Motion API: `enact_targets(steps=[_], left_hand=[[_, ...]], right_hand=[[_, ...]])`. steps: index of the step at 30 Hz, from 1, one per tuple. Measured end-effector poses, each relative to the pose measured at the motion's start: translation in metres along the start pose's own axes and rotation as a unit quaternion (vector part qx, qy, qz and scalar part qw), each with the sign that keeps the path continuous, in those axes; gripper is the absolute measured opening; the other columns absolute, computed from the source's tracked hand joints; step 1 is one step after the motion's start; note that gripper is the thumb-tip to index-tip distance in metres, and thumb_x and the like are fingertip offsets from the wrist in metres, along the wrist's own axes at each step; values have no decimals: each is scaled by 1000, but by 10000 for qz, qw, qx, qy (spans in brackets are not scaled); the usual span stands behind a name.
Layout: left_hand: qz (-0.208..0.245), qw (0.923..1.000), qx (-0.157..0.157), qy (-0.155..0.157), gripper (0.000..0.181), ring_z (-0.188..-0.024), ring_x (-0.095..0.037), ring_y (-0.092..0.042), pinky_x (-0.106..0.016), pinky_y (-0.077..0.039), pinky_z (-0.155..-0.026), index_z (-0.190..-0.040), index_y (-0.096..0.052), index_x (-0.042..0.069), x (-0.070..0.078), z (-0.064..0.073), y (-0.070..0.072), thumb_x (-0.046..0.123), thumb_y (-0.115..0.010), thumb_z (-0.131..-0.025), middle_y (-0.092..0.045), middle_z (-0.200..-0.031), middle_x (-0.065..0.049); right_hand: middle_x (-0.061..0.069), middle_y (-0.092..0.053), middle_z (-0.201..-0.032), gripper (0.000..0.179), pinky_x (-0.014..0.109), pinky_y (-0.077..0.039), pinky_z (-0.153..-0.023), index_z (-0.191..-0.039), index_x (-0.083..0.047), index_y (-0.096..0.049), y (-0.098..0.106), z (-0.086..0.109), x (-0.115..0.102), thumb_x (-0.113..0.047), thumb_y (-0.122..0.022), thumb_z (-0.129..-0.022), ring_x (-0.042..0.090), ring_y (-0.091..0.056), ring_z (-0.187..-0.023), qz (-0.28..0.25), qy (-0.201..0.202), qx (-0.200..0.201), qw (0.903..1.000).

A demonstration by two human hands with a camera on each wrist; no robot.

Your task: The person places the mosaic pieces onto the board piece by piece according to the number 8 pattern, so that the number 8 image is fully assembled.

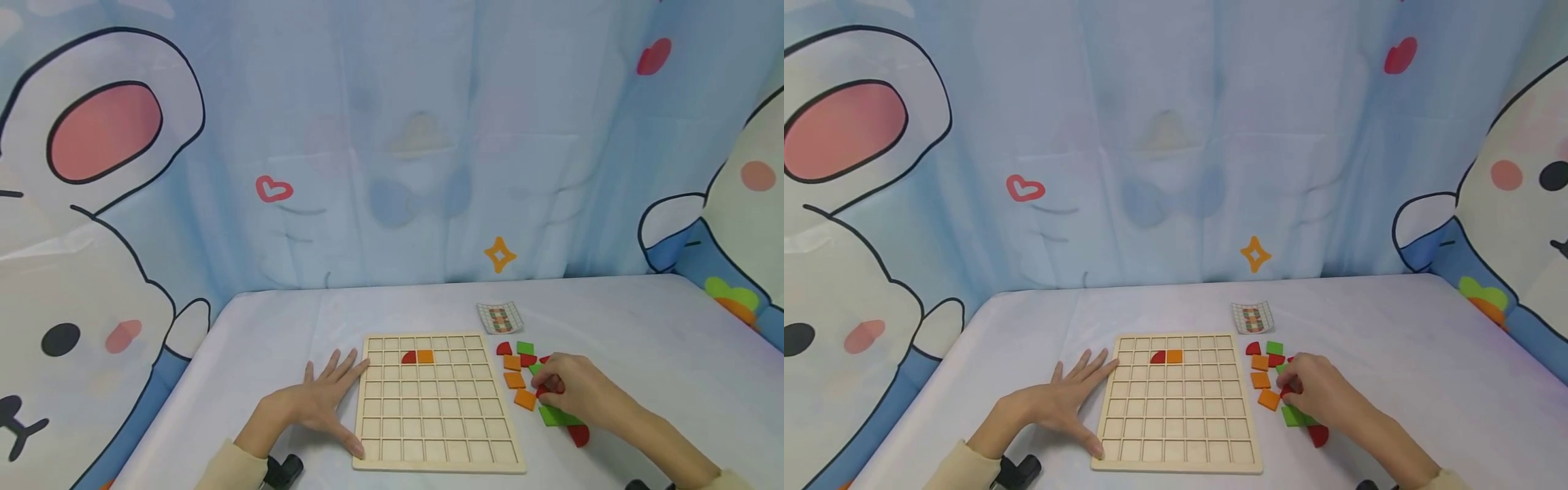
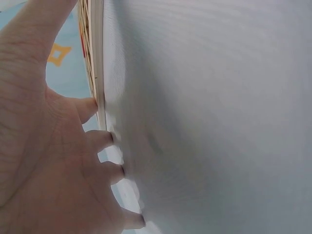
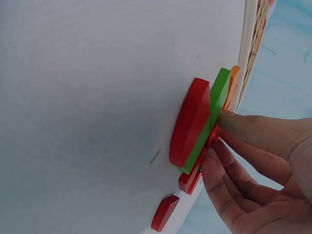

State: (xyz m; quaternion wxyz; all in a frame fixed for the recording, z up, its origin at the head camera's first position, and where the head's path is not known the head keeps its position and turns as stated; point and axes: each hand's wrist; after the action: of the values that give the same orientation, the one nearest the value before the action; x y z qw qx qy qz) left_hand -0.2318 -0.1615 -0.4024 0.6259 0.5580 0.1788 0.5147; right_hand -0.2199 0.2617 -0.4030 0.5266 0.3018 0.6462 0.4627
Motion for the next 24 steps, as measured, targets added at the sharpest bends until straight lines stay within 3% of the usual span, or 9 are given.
enact_targets(steps=[8, 14, 24], left_hand=[[19, 10000, 27, -8, 132, -161, -39, 7, -77, 4, -118, -170, -9, 20, 0, 0, 0, 57, -92, -74, 2, -176, -13], [81, 10000, 7, 32, 132, -161, -39, 8, -76, 4, -118, -170, -10, 21, 0, 0, -1, 57, -92, -73, 2, -176, -13], [56, 10000, 0, 36, 132, -161, -38, 7, -76, 3, -118, -170, -10, 21, 1, 0, 0, 56, -92, -74, 2, -176, -12]], right_hand=[[0, -70, -89, 18, 33, -61, -73, -98, 3, -78, 1, -4, -2, 1, -86, -82, 15, -62, -77, -292, -313, -136, 9990], [0, -70, -87, 22, 31, -60, -72, -102, 3, -78, 5, -8, -1, 2, -86, -81, 15, -60, -77, -571, -457, -323, 9968], [0, -71, -87, 25, 30, -60, -72, -100, 3, -79, 6, -6, 1, 2, -89, -78, 15, -60, -76, -670, -486, -157, 9964]])
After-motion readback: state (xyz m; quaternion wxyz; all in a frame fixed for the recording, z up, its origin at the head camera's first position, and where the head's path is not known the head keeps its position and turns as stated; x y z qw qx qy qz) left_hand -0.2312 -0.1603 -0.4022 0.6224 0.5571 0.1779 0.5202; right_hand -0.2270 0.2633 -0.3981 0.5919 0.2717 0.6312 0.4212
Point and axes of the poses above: each hand's wrist, its own z-axis away from the middle knuckle, its own y-axis out of the back of the hand, x = y × z
